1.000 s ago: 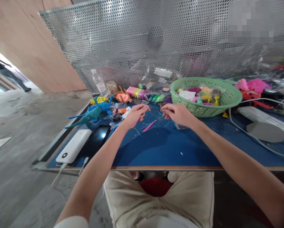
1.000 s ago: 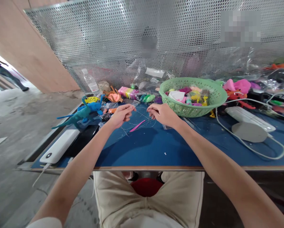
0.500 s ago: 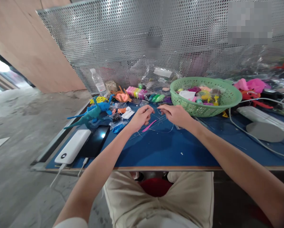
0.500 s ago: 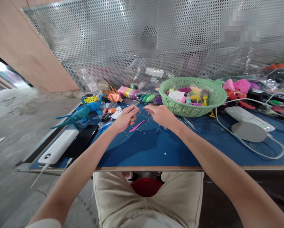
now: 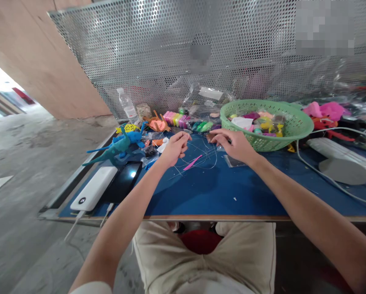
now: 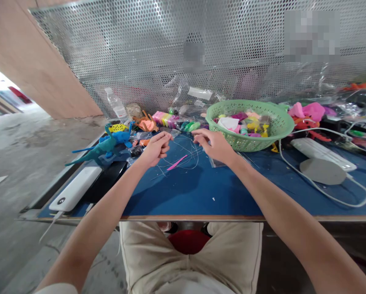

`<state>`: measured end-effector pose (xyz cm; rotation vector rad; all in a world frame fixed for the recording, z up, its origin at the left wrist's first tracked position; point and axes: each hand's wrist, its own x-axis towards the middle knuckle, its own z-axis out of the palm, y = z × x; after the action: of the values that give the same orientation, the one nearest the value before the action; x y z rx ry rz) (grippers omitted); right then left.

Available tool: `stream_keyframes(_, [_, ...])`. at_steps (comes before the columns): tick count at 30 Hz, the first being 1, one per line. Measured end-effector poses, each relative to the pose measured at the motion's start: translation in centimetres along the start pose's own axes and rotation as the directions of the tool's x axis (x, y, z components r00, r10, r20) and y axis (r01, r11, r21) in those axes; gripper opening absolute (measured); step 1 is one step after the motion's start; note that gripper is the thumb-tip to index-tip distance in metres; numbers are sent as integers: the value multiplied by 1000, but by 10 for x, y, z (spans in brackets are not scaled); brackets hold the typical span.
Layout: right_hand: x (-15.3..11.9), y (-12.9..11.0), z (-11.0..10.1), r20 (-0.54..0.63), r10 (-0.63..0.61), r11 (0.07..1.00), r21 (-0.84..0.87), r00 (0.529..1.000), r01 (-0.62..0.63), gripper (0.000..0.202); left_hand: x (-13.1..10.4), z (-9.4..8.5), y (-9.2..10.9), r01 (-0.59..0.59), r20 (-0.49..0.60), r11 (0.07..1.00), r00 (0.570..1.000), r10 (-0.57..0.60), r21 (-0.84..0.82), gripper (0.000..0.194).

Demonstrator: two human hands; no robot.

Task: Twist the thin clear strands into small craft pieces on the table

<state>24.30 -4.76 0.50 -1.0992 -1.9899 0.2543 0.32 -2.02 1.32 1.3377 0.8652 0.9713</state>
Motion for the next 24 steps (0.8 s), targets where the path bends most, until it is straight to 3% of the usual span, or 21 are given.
stream_keyframes(5, [1,3,5,-25,47,999,18,999,-47,32,0,0,0,-9,-11,1000,1000,9,-20,23])
stream_keyframes(8, [0,2,11,7,65,997,44,998,-65,32,0,0,-4,-10,59,1000,998,10,-1,21])
stream_keyframes(12, [0,-1,15,32,73,997,10,997,-74,27,0,1,-10,-147,159,962,981,111,231,17])
stream_keyframes(15, [0,-8,16,43,46,998,-48,998,-44,24,-1,3,-11,-341,160,776,939,304,530,17])
stream_keyframes(18, [0,-14,18,62,9,999,-48,998,-6,21,-3,4,-10,-468,251,435,847,468,770,22])
stream_keyframes(21, [-2,-16,22,88,10,1000,-12,996,-9,21,-3,2,-13,-476,333,160,782,526,865,25])
stream_keyframes(24, [-4,-14,25,137,52,997,51,989,-59,23,-1,-1,-17,-467,372,42,752,544,883,27])
